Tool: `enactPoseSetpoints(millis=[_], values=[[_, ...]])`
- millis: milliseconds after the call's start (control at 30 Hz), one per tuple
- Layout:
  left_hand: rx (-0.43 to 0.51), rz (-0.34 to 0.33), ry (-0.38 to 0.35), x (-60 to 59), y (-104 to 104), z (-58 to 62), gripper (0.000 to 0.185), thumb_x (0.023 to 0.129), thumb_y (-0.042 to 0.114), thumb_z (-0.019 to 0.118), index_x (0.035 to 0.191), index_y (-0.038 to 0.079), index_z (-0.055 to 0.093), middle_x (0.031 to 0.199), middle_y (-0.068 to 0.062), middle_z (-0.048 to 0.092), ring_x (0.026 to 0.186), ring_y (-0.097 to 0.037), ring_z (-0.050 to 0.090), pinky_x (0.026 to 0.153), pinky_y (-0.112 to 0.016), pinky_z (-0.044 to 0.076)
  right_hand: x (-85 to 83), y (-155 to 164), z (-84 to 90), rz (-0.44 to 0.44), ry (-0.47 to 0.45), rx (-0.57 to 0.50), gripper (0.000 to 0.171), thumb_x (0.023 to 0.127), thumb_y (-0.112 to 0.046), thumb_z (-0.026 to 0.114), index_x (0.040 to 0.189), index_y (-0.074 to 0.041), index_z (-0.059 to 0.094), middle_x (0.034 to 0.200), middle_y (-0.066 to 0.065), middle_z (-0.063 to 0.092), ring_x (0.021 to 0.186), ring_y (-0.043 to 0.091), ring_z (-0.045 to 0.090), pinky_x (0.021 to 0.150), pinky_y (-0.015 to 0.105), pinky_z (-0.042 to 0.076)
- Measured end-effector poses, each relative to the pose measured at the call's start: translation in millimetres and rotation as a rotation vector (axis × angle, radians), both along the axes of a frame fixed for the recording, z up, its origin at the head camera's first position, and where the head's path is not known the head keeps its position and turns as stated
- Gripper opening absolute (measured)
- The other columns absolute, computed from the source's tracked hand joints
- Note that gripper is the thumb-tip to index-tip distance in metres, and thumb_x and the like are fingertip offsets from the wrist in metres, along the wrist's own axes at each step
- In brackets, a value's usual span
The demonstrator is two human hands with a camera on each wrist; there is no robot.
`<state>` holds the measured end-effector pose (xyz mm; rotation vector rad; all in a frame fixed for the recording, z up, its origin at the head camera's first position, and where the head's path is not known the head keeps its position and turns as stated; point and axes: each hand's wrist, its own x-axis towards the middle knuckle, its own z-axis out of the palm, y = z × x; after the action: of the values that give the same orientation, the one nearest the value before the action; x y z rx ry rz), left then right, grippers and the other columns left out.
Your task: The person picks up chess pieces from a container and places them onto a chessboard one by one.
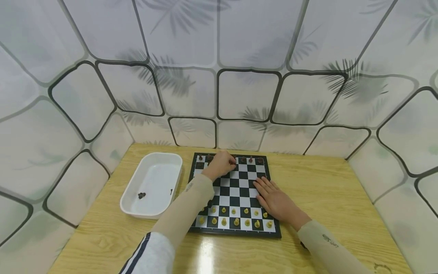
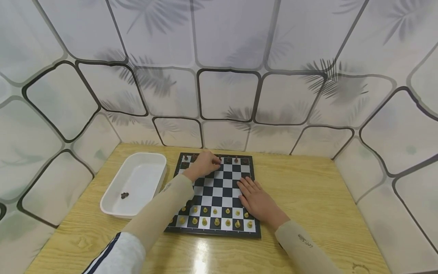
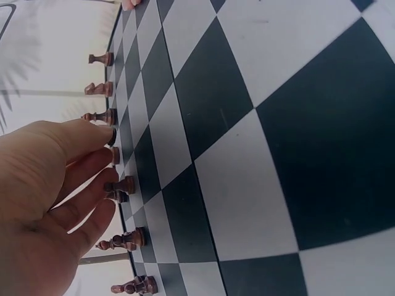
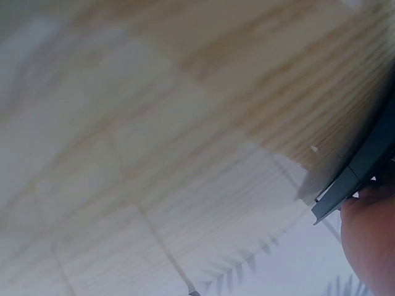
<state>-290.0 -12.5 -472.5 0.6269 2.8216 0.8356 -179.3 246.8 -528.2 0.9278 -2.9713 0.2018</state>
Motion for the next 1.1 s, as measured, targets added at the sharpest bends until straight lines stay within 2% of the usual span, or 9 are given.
enactPoseSetpoints(millis=[400,767,1100], values=[[-0.025,0.025,-0.047,-1.4,0.2,-3.3,0.025,0.103,0.014,0.069,0.126,0.007,0.077,0.128,-0.011,0.076,0.111,-0.023,0.073,0.096,-0.039,0.060,-0.4,-0.2,1.1,-0.003,0.000,-0.005,0.059,0.112,-0.035,0.047,0.161,-0.003,0.041,0.168,0.016,0.040,0.159,0.037,0.031,0.129,0.054,0.029],[-0.012,0.015,-0.051,-1.5,1.3,-2.5,0.026,0.102,0.012,0.069,0.126,0.006,0.077,0.128,-0.012,0.076,0.113,-0.025,0.073,0.099,-0.040,0.060,0.9,-1.0,1.8,-0.011,-0.026,-0.013,0.059,0.112,-0.035,0.047,0.161,-0.003,0.041,0.168,0.017,0.040,0.160,0.037,0.030,0.129,0.055,0.029],[0.000,0.019,-0.052,-2.2,2.2,-2.4,0.026,0.102,0.013,0.070,0.125,0.005,0.077,0.126,-0.012,0.077,0.112,-0.025,0.073,0.098,-0.040,0.060,1.3,-1.1,3.4,-0.009,-0.010,-0.009,0.058,0.112,-0.035,0.047,0.160,-0.003,0.042,0.168,0.017,0.041,0.159,0.038,0.032,0.128,0.055,0.030]])
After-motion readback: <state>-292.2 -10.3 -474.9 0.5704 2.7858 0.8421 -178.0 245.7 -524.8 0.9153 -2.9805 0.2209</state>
